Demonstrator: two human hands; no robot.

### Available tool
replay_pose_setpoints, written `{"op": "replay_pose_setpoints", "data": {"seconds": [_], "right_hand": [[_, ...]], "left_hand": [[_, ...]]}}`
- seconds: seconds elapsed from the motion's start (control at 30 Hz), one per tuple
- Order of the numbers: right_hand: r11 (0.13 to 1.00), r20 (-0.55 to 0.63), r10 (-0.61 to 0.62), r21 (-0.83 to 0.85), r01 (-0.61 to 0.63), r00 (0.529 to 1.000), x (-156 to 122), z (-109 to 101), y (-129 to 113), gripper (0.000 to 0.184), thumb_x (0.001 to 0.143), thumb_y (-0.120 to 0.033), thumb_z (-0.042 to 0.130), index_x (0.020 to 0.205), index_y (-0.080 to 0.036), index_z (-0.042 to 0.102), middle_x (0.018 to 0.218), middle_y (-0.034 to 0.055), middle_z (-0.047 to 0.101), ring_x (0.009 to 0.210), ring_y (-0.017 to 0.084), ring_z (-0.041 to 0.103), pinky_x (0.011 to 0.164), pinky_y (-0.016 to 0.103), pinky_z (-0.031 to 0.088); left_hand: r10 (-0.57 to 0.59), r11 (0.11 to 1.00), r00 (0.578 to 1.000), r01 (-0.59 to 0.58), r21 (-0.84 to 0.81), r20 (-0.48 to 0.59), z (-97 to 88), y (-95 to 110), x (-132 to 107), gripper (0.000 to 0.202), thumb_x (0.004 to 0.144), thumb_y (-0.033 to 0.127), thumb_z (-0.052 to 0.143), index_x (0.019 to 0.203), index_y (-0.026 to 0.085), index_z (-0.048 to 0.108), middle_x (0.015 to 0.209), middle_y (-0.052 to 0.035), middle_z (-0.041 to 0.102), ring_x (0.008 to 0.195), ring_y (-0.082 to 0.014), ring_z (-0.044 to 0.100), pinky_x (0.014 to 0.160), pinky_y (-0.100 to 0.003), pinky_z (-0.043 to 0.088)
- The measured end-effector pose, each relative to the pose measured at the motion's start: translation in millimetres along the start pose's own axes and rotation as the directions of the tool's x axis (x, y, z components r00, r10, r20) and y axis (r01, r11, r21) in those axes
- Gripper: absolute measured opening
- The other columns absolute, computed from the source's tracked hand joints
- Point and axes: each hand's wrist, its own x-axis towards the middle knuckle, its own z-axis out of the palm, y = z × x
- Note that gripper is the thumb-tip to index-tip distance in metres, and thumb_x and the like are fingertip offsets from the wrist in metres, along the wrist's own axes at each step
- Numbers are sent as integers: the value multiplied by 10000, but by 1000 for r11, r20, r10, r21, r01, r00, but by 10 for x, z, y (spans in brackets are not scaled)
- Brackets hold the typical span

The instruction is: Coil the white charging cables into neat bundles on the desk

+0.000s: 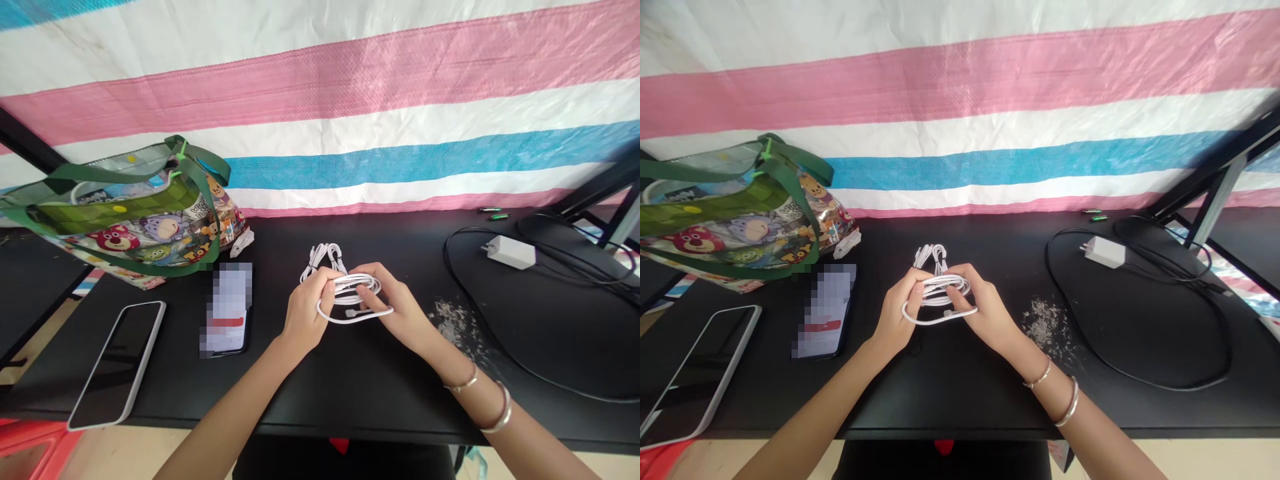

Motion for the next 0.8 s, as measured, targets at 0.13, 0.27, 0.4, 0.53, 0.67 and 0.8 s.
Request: {"op": "replay_pose_setpoints", "data": {"seconds": [0.13, 0.27, 0.4, 0.53, 0.67, 0.8], "right_hand": [[987, -5, 113, 115, -111, 994, -14, 26, 27, 197, 850, -396, 475, 846, -205, 525, 581, -46, 469, 491, 109, 436, 484, 243, 367], [945, -12, 209, 258, -199, 978, -10, 47, 41, 167, 781, -375, 506, 836, -217, 494, 554, -69, 419, 483, 109, 401, 475, 242, 348], [921, -11, 237, 321, -221, 972, -1, 55, -1, 148, 748, -354, 493, 805, -219, 474, 573, -69, 417, 504, 109, 405, 508, 251, 363], [914, -11, 243, 337, -225, 970, -7, 59, -21, 169, 743, -370, 493, 814, -218, 471, 610, -59, 435, 517, 110, 400, 518, 262, 357], [919, -20, 223, 336, -204, 975, -14, 60, -6, 177, 732, -371, 503, 826, -223, 474, 633, -57, 424, 526, 113, 405, 537, 279, 383], [926, -22, 207, 327, -189, 978, -17, 57, -1, 185, 727, -371, 490, 838, -225, 469, 618, -58, 412, 522, 119, 403, 515, 276, 381]], "left_hand": [[169, 975, 984, -160, 153, -50, 23, -12, -22, 301, 951, 264, 293, 888, 191, 577, 759, -18, 647, 671, -151, 583, 632, -245, 425], [222, 950, 975, -210, 231, -25, 43, -8, -31, 323, 959, 262, 270, 942, 193, 585, 793, -23, 675, 685, -150, 604, 632, -241, 434], [205, 952, 979, -199, 234, -2, 56, -1, -35, 300, 950, 253, 281, 984, 190, 572, 810, -18, 682, 678, -145, 609, 626, -234, 438], [147, 967, 989, -148, 206, 20, 63, 5, -35, 275, 937, 255, 293, 993, 199, 556, 782, -8, 666, 673, -148, 609, 630, -234, 439], [89, 987, 995, -93, 135, 37, 72, -16, -30, 261, 930, 274, 298, 1009, 206, 538, 797, -8, 663, 663, -151, 601, 630, -241, 435], [-8, 998, 995, 2, 66, 96, 78, -52, -22, 291, 927, 316, 290, 1056, 207, 527, 701, 15, 600, 560, -146, 545, 569, -247, 393]]}}
